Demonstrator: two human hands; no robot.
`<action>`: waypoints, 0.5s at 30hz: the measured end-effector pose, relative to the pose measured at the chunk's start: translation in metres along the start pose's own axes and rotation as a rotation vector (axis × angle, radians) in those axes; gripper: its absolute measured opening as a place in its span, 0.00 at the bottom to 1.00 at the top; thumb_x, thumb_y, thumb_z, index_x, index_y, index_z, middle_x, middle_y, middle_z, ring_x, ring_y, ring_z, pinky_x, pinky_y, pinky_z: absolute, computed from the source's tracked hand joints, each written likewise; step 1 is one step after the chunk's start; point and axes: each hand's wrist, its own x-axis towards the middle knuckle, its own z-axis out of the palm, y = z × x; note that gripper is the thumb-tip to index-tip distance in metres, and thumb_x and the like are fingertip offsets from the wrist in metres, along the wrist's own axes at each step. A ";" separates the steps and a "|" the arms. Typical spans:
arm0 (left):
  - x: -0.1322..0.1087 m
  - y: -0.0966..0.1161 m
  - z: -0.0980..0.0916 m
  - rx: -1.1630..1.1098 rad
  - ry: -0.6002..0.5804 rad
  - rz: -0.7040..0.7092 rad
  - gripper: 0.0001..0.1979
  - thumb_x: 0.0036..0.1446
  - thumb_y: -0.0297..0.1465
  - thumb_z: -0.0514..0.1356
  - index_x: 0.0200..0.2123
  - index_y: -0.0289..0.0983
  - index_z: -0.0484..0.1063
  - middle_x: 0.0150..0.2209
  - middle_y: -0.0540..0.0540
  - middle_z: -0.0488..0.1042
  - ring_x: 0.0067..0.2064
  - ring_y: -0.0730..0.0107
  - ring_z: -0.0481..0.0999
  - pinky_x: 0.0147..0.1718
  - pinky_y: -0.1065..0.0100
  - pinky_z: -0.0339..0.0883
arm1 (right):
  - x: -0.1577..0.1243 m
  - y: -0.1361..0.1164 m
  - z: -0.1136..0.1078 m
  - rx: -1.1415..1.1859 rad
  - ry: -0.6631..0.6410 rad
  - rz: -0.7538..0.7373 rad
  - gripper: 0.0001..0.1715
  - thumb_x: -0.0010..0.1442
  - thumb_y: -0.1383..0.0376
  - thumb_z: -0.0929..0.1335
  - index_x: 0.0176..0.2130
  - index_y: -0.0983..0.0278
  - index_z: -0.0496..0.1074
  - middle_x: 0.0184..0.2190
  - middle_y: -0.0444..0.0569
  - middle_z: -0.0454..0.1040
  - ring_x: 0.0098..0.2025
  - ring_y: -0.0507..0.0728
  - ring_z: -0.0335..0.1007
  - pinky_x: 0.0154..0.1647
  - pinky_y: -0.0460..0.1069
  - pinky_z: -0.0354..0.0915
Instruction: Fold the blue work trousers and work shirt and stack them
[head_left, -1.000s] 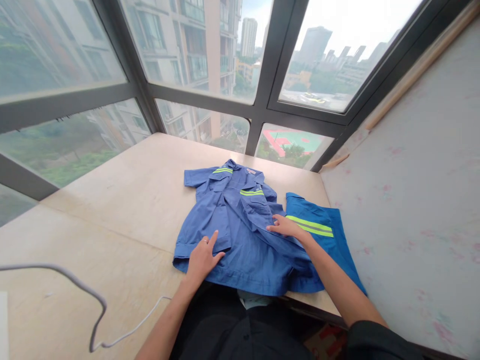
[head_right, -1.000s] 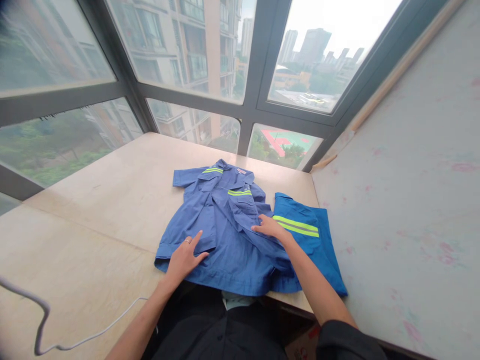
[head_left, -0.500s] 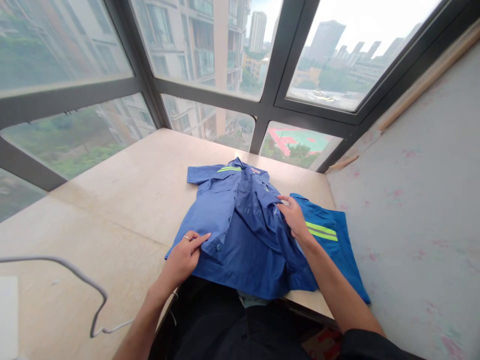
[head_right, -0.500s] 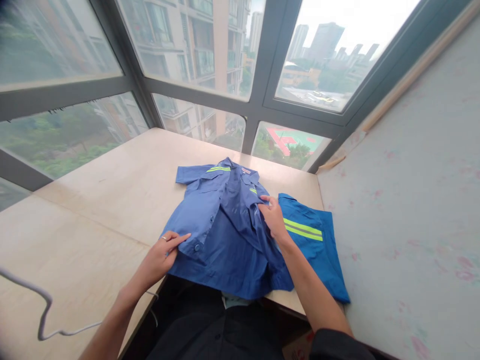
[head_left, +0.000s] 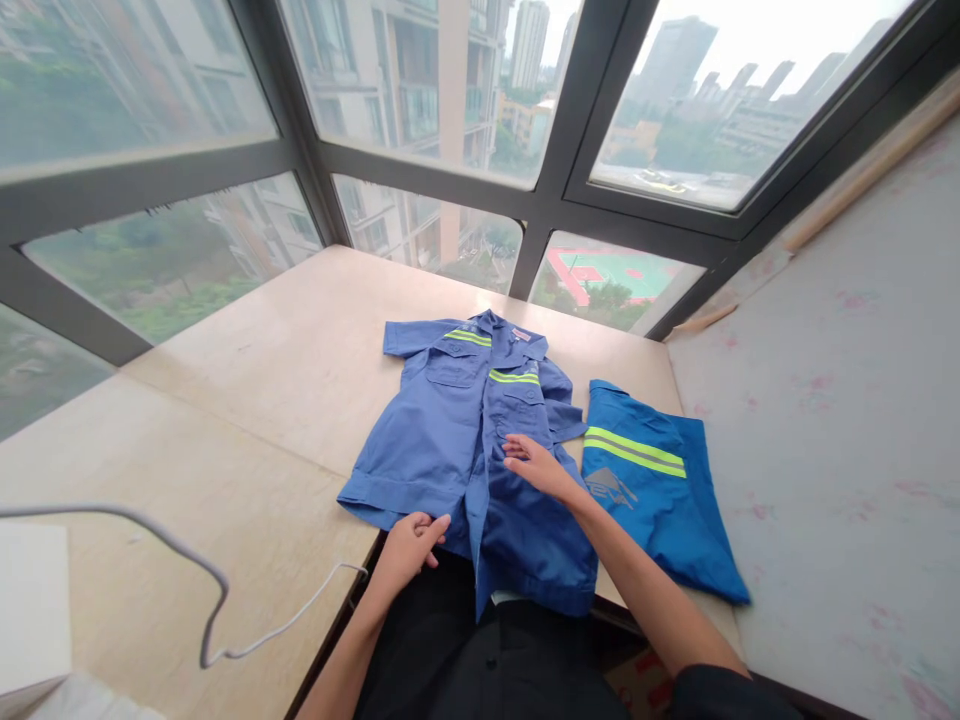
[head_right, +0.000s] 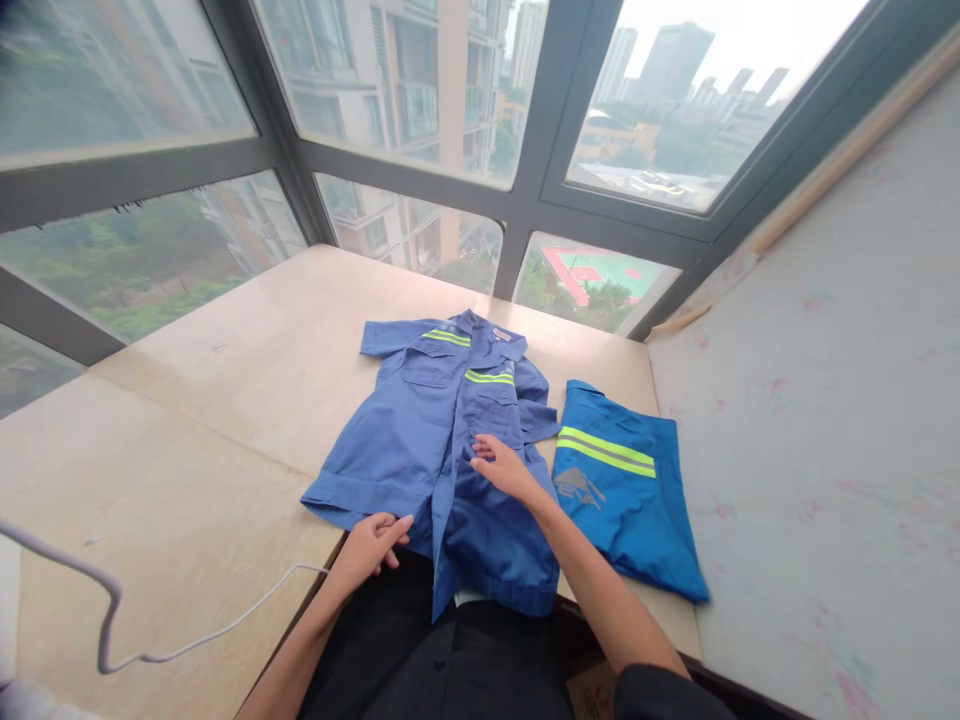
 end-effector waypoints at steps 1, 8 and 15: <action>0.002 -0.003 0.002 -0.088 0.036 -0.019 0.25 0.45 0.53 0.61 0.29 0.36 0.68 0.22 0.48 0.72 0.17 0.71 0.67 0.16 0.72 0.53 | 0.004 0.004 -0.001 -0.067 0.040 -0.025 0.31 0.58 0.66 0.67 0.60 0.67 0.63 0.56 0.58 0.68 0.55 0.58 0.68 0.56 0.53 0.65; 0.001 0.000 0.006 -0.501 0.077 -0.120 0.35 0.38 0.45 0.70 0.47 0.35 0.64 0.28 0.49 0.73 0.16 0.75 0.68 0.11 0.76 0.49 | 0.051 0.005 -0.008 -0.631 0.100 -0.187 0.37 0.59 0.69 0.63 0.66 0.67 0.56 0.66 0.58 0.55 0.68 0.60 0.50 0.68 0.58 0.50; 0.015 0.023 0.033 -0.979 0.024 -0.231 0.28 0.34 0.41 0.73 0.27 0.36 0.58 0.22 0.57 0.63 0.16 0.86 0.56 0.12 0.79 0.41 | 0.103 0.000 -0.009 -0.973 0.154 -0.117 0.35 0.65 0.61 0.61 0.67 0.72 0.52 0.67 0.63 0.51 0.66 0.66 0.49 0.64 0.59 0.51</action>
